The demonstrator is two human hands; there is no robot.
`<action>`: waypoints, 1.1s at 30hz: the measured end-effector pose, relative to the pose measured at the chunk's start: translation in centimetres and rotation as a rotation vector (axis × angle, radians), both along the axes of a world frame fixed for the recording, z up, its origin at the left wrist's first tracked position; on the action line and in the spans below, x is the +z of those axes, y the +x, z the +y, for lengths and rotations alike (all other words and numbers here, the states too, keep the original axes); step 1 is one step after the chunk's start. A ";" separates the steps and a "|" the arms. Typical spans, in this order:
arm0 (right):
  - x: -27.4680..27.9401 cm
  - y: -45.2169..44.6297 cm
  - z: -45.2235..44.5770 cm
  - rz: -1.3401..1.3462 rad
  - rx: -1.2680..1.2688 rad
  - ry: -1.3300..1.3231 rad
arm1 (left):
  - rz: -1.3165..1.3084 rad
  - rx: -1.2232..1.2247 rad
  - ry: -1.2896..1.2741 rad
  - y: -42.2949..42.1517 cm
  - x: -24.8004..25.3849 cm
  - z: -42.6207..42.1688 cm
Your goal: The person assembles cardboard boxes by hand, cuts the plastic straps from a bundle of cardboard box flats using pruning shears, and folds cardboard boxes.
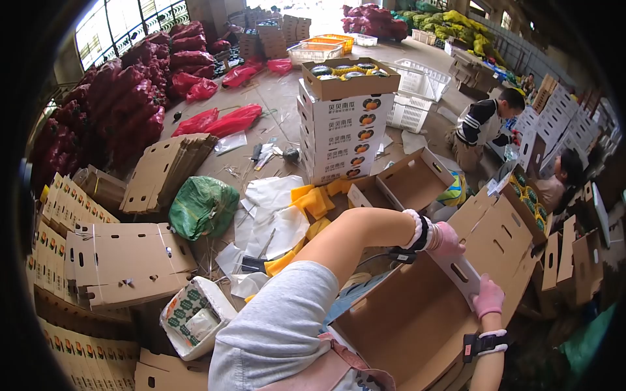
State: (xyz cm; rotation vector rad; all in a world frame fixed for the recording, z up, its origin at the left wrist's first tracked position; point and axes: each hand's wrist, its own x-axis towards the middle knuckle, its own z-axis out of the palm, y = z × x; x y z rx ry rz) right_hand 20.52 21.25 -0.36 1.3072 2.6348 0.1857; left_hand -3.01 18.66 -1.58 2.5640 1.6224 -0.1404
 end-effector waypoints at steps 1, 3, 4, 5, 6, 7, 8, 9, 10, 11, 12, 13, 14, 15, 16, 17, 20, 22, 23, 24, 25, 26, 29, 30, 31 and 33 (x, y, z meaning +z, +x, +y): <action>-0.6 -0.1 0.3 -0.026 -0.019 0.050 | 0.013 -0.018 0.034 -0.1 0.1 0.0; -1.2 0.0 0.6 0.006 0.005 0.102 | 0.033 -0.057 0.091 -0.2 0.2 -0.3; -1.6 0.1 0.7 0.035 0.016 0.120 | 0.039 -0.019 0.083 0.0 0.3 -0.5; -1.8 0.4 0.7 0.064 0.025 0.137 | 0.043 0.016 0.072 0.1 0.5 -0.7; -1.8 0.5 0.7 0.075 0.014 0.122 | 0.049 0.052 0.061 0.2 0.7 -0.9; -1.2 0.3 0.6 0.088 0.003 0.109 | 0.042 0.086 0.063 0.4 0.6 -0.9; -0.7 0.4 0.6 0.099 -0.008 0.097 | 0.035 0.119 0.065 0.6 0.5 -0.8; -0.5 1.2 1.0 0.130 -0.026 0.011 | 0.027 0.150 0.062 0.7 0.3 -0.8; -0.5 2.5 1.9 0.161 -0.045 -0.079 | 0.058 0.058 0.136 0.6 2.8 -3.2; -0.6 3.9 2.7 0.192 -0.062 -0.174 | 0.001 -0.033 0.228 0.6 3.5 -4.9; -0.9 5.2 3.1 0.213 -0.114 -0.198 | -0.056 -0.119 0.316 0.5 3.8 -6.5; -1.3 6.4 3.5 0.233 -0.161 -0.222 | -0.183 -0.196 0.324 0.8 3.9 -8.4; -1.9 7.8 4.0 0.320 -0.228 -0.224 | -0.222 -0.279 0.241 1.1 3.9 -10.3; -1.9 8.5 4.0 0.393 -0.262 -0.193 | -0.226 -0.319 0.130 1.5 4.8 -12.5; -2.2 9.3 4.9 0.461 -0.282 -0.173 | -0.256 -0.377 0.118 1.9 4.5 -14.4; -2.5 9.9 5.5 0.528 -0.302 -0.150 | -0.185 -0.385 -0.002 2.4 4.8 -15.8; 3.6 4.9 2.0 0.752 -0.556 -0.226 | -0.098 -0.154 -0.238 2.5 6.8 -17.8; 2.7 4.8 4.5 0.907 -0.344 -0.234 | -0.100 -0.065 -0.079 1.4 4.3 -16.5; 3.1 4.0 4.8 0.933 -0.263 -0.233 | 0.005 0.101 -0.061 1.1 3.9 -15.4; 4.3 2.5 3.7 0.952 -0.203 -0.185 | 0.054 0.106 0.217 -0.6 3.5 -15.3; 5.0 1.7 3.6 0.950 -0.169 -0.166 | 0.087 0.143 0.301 -1.9 4.3 -15.1; 5.4 1.3 3.5 0.985 -0.143 -0.169 | 0.065 0.201 0.261 -3.2 5.0 -15.1; 7.2 -1.1 1.7 1.455 0.025 -0.512 | 0.064 0.439 0.290 -8.1 5.7 -14.5; 8.1 -1.7 1.2 1.555 0.077 -0.569 | 0.038 0.461 0.481 -10.2 4.9 -14.2; 8.8 -2.1 0.6 1.535 0.241 -0.363 | -0.009 0.494 0.542 -12.2 4.8 -13.8; 12.0 -2.4 -2.2 1.539 0.300 -0.454 | -0.129 0.547 0.527 -15.2 4.0 -13.3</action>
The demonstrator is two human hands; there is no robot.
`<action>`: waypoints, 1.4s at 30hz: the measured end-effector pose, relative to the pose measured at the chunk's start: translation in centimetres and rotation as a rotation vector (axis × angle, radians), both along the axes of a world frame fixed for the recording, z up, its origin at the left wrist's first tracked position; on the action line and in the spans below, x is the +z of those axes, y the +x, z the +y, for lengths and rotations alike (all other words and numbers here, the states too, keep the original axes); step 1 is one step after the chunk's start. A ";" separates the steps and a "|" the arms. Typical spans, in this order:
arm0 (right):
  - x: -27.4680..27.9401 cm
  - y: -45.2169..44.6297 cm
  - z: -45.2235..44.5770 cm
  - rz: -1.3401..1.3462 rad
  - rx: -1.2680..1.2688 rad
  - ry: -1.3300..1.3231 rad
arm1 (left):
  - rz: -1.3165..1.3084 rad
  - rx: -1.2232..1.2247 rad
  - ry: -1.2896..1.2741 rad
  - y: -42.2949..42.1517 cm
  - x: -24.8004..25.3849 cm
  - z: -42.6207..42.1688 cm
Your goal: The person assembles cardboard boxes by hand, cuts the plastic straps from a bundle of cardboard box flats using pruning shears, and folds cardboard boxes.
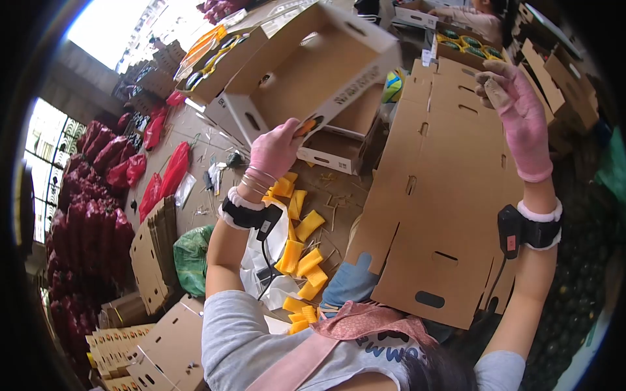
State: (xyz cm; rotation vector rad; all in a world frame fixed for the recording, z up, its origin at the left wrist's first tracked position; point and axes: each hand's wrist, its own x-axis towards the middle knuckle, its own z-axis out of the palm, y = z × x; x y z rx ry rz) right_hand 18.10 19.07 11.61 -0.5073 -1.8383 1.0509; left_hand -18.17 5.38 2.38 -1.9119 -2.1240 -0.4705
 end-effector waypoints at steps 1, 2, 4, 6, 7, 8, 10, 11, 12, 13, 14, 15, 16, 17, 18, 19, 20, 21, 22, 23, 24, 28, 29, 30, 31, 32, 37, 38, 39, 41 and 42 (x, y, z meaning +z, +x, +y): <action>1.8 0.7 -3.6 0.025 0.117 0.042 | -0.064 0.015 -0.042 -2.1 -2.2 0.6; 2.1 1.2 -5.0 0.030 0.228 0.105 | -0.069 0.085 -0.109 -2.7 -3.6 1.2; 1.3 1.9 -7.0 0.026 0.471 0.112 | -0.069 0.181 -0.208 -3.4 -6.2 2.1; 0.8 2.1 -8.8 -0.106 0.599 0.123 | -0.101 0.205 -0.257 -3.8 -8.9 3.6; 0.2 2.1 -9.2 -0.183 0.680 0.089 | -0.119 0.210 -0.283 -3.6 -9.8 4.3; -0.3 2.1 -9.5 -0.265 0.756 0.056 | -0.134 0.234 -0.323 -3.3 -10.9 5.5; -0.8 2.2 -10.0 -0.338 0.819 -0.035 | -0.155 0.257 -0.415 -2.4 -12.5 7.7; -1.2 2.6 -10.3 -0.343 0.794 -0.056 | -0.127 0.261 -0.478 -1.9 -13.0 9.0; -1.6 3.0 -10.6 -0.347 0.769 -0.077 | -0.125 0.254 -0.510 -1.4 -13.6 10.1; -1.4 3.6 -10.8 -0.357 0.711 -0.067 | -0.124 0.245 -0.542 -0.6 -13.9 11.1; -1.1 4.4 -11.4 -0.363 0.598 -0.020 | -0.125 0.237 -0.576 -0.1 -14.3 12.1; -0.9 5.2 -12.0 -0.374 0.481 0.022 | -0.130 0.207 -0.627 0.3 -15.2 13.2; -0.7 6.1 -12.6 -0.387 0.366 0.057 | -0.143 0.226 -0.640 0.6 -16.0 14.1; -1.1 7.2 -13.2 -0.421 0.255 0.099 | -0.158 0.249 -0.652 0.9 -16.6 14.8; -1.6 8.2 -13.7 -0.449 0.148 0.140 | -0.169 0.276 -0.667 0.9 -17.2 15.3; -1.4 9.1 -14.2 -0.491 0.114 0.073 | -0.207 0.284 -0.690 0.8 -17.4 15.8; -1.1 9.4 -14.5 -0.466 0.129 0.035 | -0.251 0.324 -0.698 0.4 -18.2 16.7; -0.9 9.6 -14.7 -0.441 0.147 -0.002 | -0.296 0.368 -0.706 -0.3 -19.3 17.6; -0.8 9.9 -14.9 -0.417 0.168 -0.039 | -0.291 0.379 -0.692 0.3 -18.2 17.6; -1.1 10.3 -14.8 -0.397 0.205 -0.009 | -0.287 0.391 -0.678 0.8 -17.0 17.5; -1.5 10.8 -14.7 -0.376 0.244 0.021 | -0.248 0.361 -0.682 1.2 -16.1 17.4; -2.2 11.4 -14.3 -0.320 0.334 0.036 | -0.171 0.328 -0.706 1.7 -15.5 17.4; -2.2 11.4 -14.2 -0.329 0.329 0.017 | -0.177 0.341 -0.713 1.9 -15.6 17.5; -2.2 11.3 -14.2 -0.337 0.324 -0.002 | -0.176 0.336 -0.720 2.0 -15.8 17.6; -2.0 11.1 -14.4 -0.340 0.300 -0.048 | -0.175 0.330 -0.729 2.1 -16.1 17.6; -1.9 10.9 -14.5 -0.343 0.277 -0.096 | -0.174 0.325 -0.738 2.2 -16.3 17.5; -2.9 11.8 -13.4 -0.304 0.382 0.070 | -0.159 0.289 -0.692 2.4 -14.8 16.6; -3.0 11.5 -13.1 -0.260 0.419 0.034 | -0.157 0.282 -0.690 2.5 -14.7 16.2; -3.1 11.1 -12.9 -0.217 0.457 -0.001 | -0.145 0.271 -0.712 2.2 -15.2 16.2; -3.3 10.5 -12.2 -0.180 0.562 -0.068 | -0.125 0.297 -0.800 1.4 -18.4 17.2; -3.2 10.3 -12.0 -0.187 0.608 -0.062 | -0.116 0.309 -0.837 1.2 -20.1 17.7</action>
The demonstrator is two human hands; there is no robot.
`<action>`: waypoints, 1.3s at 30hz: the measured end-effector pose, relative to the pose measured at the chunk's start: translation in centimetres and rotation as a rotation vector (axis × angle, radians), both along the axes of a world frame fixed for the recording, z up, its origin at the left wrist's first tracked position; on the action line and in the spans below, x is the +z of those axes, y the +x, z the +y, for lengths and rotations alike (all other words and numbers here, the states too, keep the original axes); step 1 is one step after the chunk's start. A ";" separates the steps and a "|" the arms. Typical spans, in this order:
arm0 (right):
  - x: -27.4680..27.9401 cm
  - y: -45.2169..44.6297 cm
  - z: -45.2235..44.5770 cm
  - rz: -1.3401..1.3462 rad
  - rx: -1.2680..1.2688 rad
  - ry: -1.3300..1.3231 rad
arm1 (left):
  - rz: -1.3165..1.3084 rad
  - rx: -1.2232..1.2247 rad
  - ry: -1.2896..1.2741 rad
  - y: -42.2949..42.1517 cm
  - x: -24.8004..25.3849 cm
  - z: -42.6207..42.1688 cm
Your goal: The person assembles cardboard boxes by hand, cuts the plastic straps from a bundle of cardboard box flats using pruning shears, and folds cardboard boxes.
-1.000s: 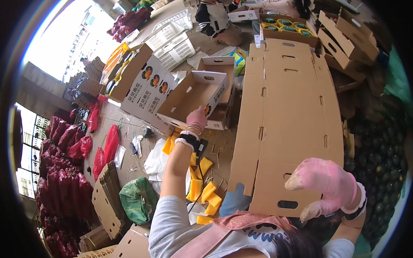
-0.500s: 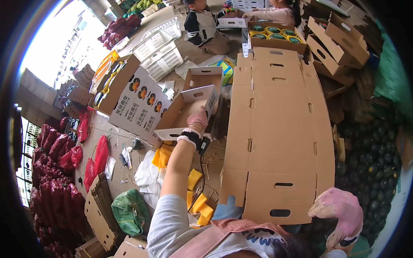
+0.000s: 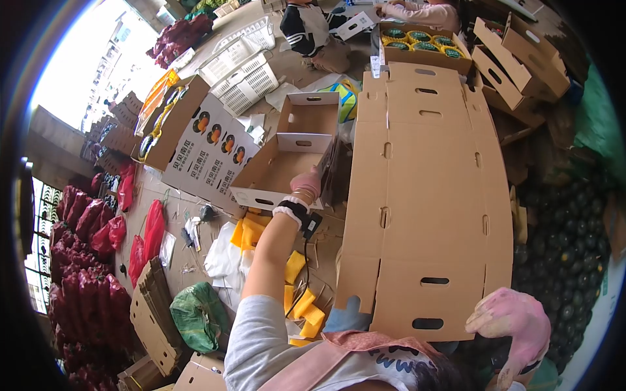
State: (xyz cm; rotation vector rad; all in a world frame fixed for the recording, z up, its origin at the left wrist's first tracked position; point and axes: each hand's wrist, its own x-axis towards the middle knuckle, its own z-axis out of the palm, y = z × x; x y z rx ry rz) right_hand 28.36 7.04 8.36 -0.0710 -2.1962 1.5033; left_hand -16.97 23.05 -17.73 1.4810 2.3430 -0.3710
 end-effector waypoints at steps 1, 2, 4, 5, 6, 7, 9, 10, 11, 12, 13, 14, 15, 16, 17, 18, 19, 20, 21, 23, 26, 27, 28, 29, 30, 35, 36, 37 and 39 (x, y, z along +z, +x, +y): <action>0.0 -0.3 0.2 -0.004 0.046 0.002 | -0.044 -0.007 0.042 0.1 -1.0 0.0; 0.0 -0.5 0.3 0.004 0.074 0.038 | -0.054 -0.032 0.064 0.3 -1.6 0.0; 0.6 -1.4 0.2 0.040 0.041 0.102 | -0.073 -0.078 0.109 0.4 -2.5 0.0; 1.6 -2.0 -0.1 0.068 -0.017 0.126 | -0.094 -0.058 0.104 0.3 -2.4 0.0; 2.2 -2.7 -0.4 0.097 -0.071 0.149 | -0.098 -0.068 0.101 0.3 -2.3 -0.1; 1.9 -3.5 -0.9 0.192 -0.065 0.031 | -0.100 -0.072 0.102 0.6 -0.9 -0.5; 1.8 -5.2 -2.2 0.267 0.053 -0.228 | -0.090 -0.111 0.141 0.9 1.7 -2.0; 2.0 -5.8 -2.5 0.231 0.216 -0.274 | -0.112 -0.099 0.173 1.1 2.7 -2.8; 2.1 -6.5 -2.7 0.181 0.373 -0.320 | -0.149 -0.088 0.209 1.1 3.5 -3.7; 1.9 -6.3 -2.5 0.137 0.549 -0.282 | -0.174 -0.087 0.244 1.3 4.3 -4.9; 1.6 -6.0 -2.4 0.095 0.725 -0.240 | -0.191 -0.093 0.249 1.4 5.1 -6.4; 1.3 -5.6 -2.4 0.056 0.900 -0.194 | -0.201 -0.121 0.341 1.5 5.3 -8.6; 0.9 -4.8 -2.9 0.169 0.744 -0.280 | -0.220 -0.087 0.317 1.8 5.6 -10.4; 0.2 -3.5 -2.7 0.066 0.824 -0.268 | -0.243 -0.061 0.296 2.0 5.7 -12.3; 0.0 -2.6 -3.3 0.035 0.697 -0.233 | -0.226 -0.013 0.381 2.2 5.4 -14.5; -0.1 -1.4 -3.9 0.003 0.565 -0.190 | -0.209 0.028 0.471 2.8 4.9 -16.7; -0.1 -0.1 -4.2 -0.029 0.426 -0.144 | -0.194 0.064 0.561 3.3 4.5 -18.4; 0.0 0.6 -4.3 -0.060 0.280 -0.100 | -0.204 0.137 0.555 3.8 4.2 -20.1; -0.3 0.8 -4.0 -0.056 0.382 -0.121 | -0.217 0.207 0.548 4.2 3.9 -21.7; -1.9 0.9 -3.9 -0.054 0.584 -0.164 | -0.272 0.349 0.484 5.4 4.2 -23.9; -0.3 -0.1 -3.7 0.101 0.702 -0.133 | -0.243 0.164 0.231 6.8 4.9 -24.9; 0.2 0.2 -3.1 0.080 0.726 -0.072 | -0.230 0.113 0.253 7.5 4.7 -24.7; 1.2 1.3 -3.1 0.030 0.641 0.052 | -0.241 0.075 0.269 7.9 4.7 -24.3; 1.8 3.0 -2.7 -0.001 0.518 0.140 | -0.255 0.033 0.282 8.2 4.9 -23.6; 1.7 4.7 -2.1 -0.007 0.365 0.173 | -0.274 -0.014 0.297 8.5 5.0 -22.8; -1.6 17.5 0.8 0.499 -0.900 -0.294 | -0.178 -0.158 0.652 9.9 11.8 -20.1; -1.5 19.3 0.8 0.797 -0.964 -0.407 | -0.263 -0.173 0.818 9.8 13.4 -19.9; -1.2 20.5 0.3 1.082 -0.965 -0.455 | -0.224 -0.295 1.012 9.6 14.1 -19.0; -1.8 21.2 -1.9 1.493 -0.927 -0.377 | -0.352 -0.353 1.029 9.3 15.4 -18.1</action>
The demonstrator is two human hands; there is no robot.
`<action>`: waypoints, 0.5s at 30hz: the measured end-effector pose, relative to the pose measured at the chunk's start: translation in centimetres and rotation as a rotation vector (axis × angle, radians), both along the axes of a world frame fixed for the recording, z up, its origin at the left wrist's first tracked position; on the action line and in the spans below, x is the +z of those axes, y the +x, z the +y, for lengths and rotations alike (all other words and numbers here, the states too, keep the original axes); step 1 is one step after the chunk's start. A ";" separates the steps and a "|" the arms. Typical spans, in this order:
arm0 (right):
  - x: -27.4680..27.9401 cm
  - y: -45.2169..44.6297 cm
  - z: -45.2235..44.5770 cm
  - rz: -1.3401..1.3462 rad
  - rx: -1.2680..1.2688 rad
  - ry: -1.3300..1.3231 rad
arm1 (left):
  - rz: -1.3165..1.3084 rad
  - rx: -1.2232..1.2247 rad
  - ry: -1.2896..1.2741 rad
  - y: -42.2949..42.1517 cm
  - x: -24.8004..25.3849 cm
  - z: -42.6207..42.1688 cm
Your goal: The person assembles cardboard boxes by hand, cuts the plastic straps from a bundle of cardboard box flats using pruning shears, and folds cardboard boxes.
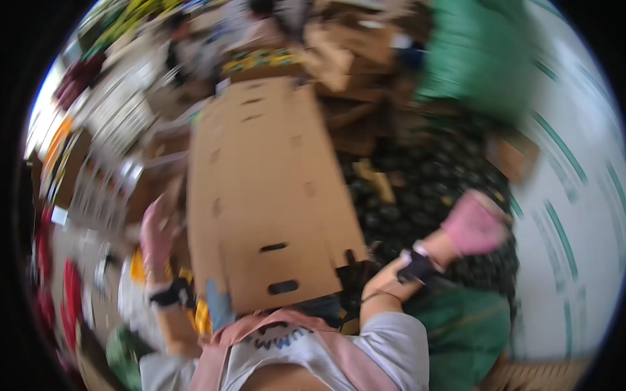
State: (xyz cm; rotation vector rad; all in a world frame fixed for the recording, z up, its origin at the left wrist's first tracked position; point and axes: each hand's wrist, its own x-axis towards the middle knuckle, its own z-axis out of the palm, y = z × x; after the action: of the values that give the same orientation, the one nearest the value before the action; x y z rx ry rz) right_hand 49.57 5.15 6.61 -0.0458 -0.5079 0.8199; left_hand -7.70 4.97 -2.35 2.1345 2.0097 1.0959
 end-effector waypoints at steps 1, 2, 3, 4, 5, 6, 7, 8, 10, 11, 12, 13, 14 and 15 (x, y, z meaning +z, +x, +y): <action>-1.0 -0.2 -0.2 0.088 -0.038 0.046 | -0.154 -0.043 -0.014 0.4 0.3 1.0; -2.2 -0.9 0.4 0.166 -0.041 0.031 | -0.061 -0.067 0.001 0.2 0.3 2.2; -3.6 -1.2 2.5 0.244 0.104 -0.124 | -0.089 -0.157 0.076 -0.2 -0.6 2.8; -3.0 -3.2 3.2 0.212 0.132 -0.330 | -0.284 -0.177 0.029 0.6 -2.0 4.1; -4.0 -4.6 4.0 -0.097 0.112 -0.409 | -0.263 -0.122 0.014 0.3 -3.9 4.4; -6.9 -5.1 5.6 -0.356 0.071 -0.567 | -0.242 -0.068 -0.002 0.3 -5.2 4.3; -7.8 -7.3 6.1 -0.694 0.005 -0.722 | -0.011 0.047 0.016 1.7 -4.7 3.2; -8.7 -9.3 6.7 -1.041 -0.076 -0.852 | -0.127 0.003 -0.145 3.5 -2.7 2.6; -9.6 -13.0 6.6 -1.780 -0.207 -1.170 | -0.181 -0.061 -0.125 2.4 -7.4 3.1; -10.1 -14.8 6.5 -1.823 -0.097 -1.211 | -0.179 -0.008 -0.532 3.6 -4.6 2.5; -10.2 -15.4 7.0 -1.849 0.142 -1.175 | -0.109 -0.006 -0.230 3.4 -6.8 2.0; -12.6 -15.1 8.2 -1.946 0.067 -1.229 | -0.013 -0.011 0.069 3.5 -10.0 2.7; -11.0 -16.3 7.5 -2.079 -0.144 -1.302 | -0.047 0.061 0.136 3.4 -11.4 3.2; -10.0 -16.5 7.5 -2.102 -0.144 -1.312 | -0.069 0.127 0.203 3.1 -12.0 3.3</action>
State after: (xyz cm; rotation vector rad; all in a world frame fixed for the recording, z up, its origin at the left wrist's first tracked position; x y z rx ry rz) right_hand 33.03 12.61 -3.40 -2.3017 -1.7433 0.5422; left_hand -4.60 8.31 -14.30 2.0449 2.1111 1.4291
